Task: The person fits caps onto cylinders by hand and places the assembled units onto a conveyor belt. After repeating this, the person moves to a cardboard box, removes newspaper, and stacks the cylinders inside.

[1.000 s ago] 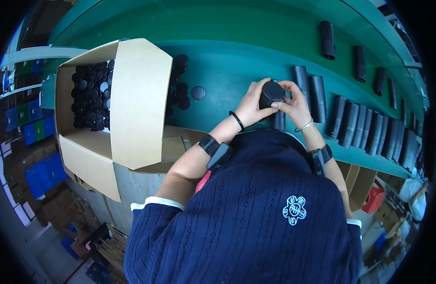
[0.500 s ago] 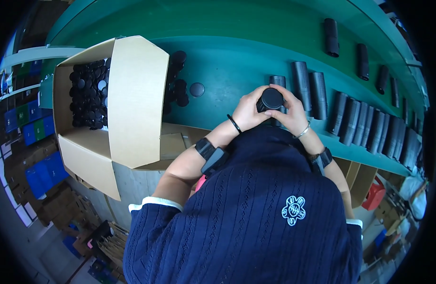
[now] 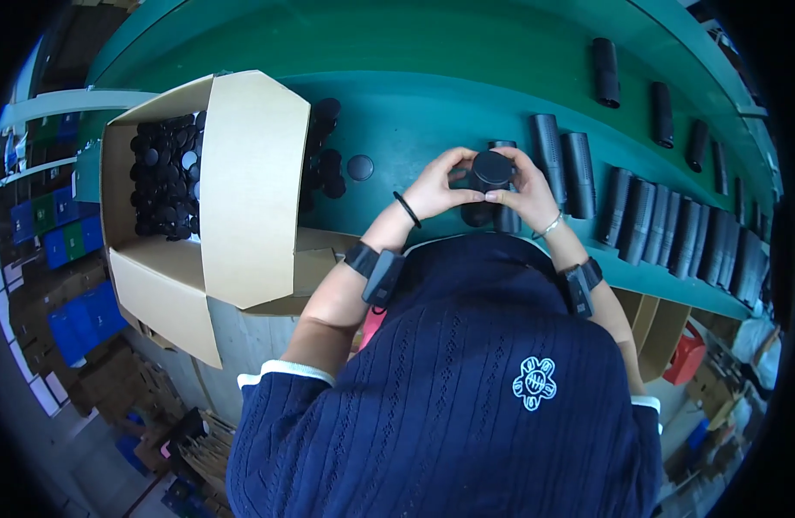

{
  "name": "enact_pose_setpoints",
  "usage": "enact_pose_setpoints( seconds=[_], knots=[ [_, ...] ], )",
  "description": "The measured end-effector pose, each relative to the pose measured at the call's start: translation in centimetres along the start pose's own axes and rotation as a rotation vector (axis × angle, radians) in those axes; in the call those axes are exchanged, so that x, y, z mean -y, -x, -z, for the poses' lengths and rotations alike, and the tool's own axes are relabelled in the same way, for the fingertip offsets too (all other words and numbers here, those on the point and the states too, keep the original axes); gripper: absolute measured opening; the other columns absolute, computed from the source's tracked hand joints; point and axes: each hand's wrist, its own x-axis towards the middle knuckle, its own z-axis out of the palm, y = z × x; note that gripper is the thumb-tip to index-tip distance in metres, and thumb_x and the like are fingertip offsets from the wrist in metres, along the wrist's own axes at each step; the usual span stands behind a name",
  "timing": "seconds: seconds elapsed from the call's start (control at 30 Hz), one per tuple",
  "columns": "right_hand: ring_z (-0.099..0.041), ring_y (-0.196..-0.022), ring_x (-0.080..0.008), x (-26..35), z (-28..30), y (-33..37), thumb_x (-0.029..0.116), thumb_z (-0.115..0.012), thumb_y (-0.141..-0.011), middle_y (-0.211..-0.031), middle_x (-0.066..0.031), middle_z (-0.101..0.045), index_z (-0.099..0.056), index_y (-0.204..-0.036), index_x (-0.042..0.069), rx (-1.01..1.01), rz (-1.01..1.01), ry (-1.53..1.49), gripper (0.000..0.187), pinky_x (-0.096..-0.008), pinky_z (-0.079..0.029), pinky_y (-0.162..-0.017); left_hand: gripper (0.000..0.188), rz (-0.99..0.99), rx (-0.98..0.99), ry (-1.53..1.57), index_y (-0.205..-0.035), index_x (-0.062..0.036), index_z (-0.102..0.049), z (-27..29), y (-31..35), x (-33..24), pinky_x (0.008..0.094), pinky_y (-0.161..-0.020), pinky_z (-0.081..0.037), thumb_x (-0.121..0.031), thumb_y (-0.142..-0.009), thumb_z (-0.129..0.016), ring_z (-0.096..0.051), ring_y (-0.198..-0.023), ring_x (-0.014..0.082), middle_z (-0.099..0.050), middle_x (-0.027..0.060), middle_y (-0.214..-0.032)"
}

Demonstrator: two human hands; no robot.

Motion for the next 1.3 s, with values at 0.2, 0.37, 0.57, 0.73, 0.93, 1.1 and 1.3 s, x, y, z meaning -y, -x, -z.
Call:
enact_pose_setpoints(
  seconds=[0.2,0.37,0.57,0.73,0.93,1.1,1.3],
  knots=[
    [-0.052,-0.109,-0.015,0.8,-0.7,-0.3,0.003,-0.076,-0.07,-0.117,-0.0063,-0.052,-0.044,-0.127,0.004,-0.023,-0.055,-0.088,0.066,-0.0301,-0.044,-0.093,0.06,-0.124,-0.238,0.001,-0.123,-0.0028,-0.045,-3.1,0.8,-1.0,0.0369,-0.093,-0.047,-0.01,-0.072,-0.076,-0.057,-0.108,0.0234,-0.056,0.012,-0.115],
    [-0.052,-0.107,-0.0167,1.1,-1.7,0.4,0.007,-0.079,-0.068,-0.112,-0.0055,-0.052,-0.047,-0.118,0.004,-0.157,-0.013,0.189,0.059,-0.0305,-0.045,-0.092,0.061,-0.116,-0.157,-0.081,-0.13,-0.0017,-0.041,-2.5,1.2,-1.2,0.0356,-0.1,-0.042,-0.003,-0.077,-0.07,-0.052,-0.115,0.0213,-0.053,0.0127,-0.121],
    [-0.045,-0.116,-0.0182,2.4,-1.5,-0.5,0.01,-0.08,-0.065,-0.117,-0.0059,-0.044,-0.044,-0.129,0.005,0.09,0.093,-0.028,0.074,-0.0312,-0.042,-0.094,0.071,-0.24,-0.038,-0.102,-0.138,-0.0044,-0.036,0.8,1.8,-1.3,0.0358,-0.107,-0.033,-0.003,-0.075,-0.07,-0.045,-0.124,0.0244,-0.045,0.0136,-0.134],
    [-0.043,-0.123,-0.0227,2.3,-1.3,-0.4,0.006,-0.076,-0.069,-0.13,-0.0087,-0.041,-0.044,-0.133,0.004,0.156,0.256,0.344,0.072,-0.0337,-0.039,-0.101,0.074,-0.253,-0.21,-0.311,-0.129,-0.0027,-0.044,-0.6,2.2,-1.7,0.0391,-0.097,-0.043,-0.011,-0.064,-0.078,-0.05,-0.117,0.0329,-0.052,0.0183,-0.123],
    [-0.04,-0.127,-0.0233,1.6,-1.1,-0.2,0.006,-0.076,-0.068,-0.132,-0.0099,-0.042,-0.045,-0.133,0.005,0.119,0.137,0.22,0.072,-0.0362,-0.037,-0.104,0.069,-0.269,-0.248,-0.271,-0.124,-0.0019,-0.046,-0.8,2.3,-1.1,0.0405,-0.095,-0.044,-0.015,-0.064,-0.078,-0.052,-0.113,0.0363,-0.054,0.0188,-0.121],
    [-0.044,-0.123,-0.0244,1.9,-1.2,-0.6,0.012,-0.079,-0.066,-0.131,-0.0116,-0.044,-0.046,-0.133,0.004,0.103,0.25,0.407,0.075,-0.0354,-0.04,-0.102,0.067,-0.309,-0.299,-0.415,-0.123,-0.0015,-0.046,-1.1,2.0,-1.5,0.0407,-0.093,-0.045,-0.016,-0.065,-0.078,-0.053,-0.111,0.038,-0.054,0.0206,-0.119],
    [-0.048,-0.118,-0.0256,2.2,-1.9,-0.8,0.019,-0.081,-0.064,-0.123,-0.0123,-0.05,-0.048,-0.13,0.004,0.03,0.277,0.371,0.076,-0.0342,-0.041,-0.098,0.069,-0.282,-0.343,-0.383,-0.122,-0.001,-0.046,-1.2,1.9,-1.1,0.0407,-0.091,-0.046,-0.017,-0.064,-0.078,-0.055,-0.108,0.0383,-0.055,0.0212,-0.116]
  ],
)
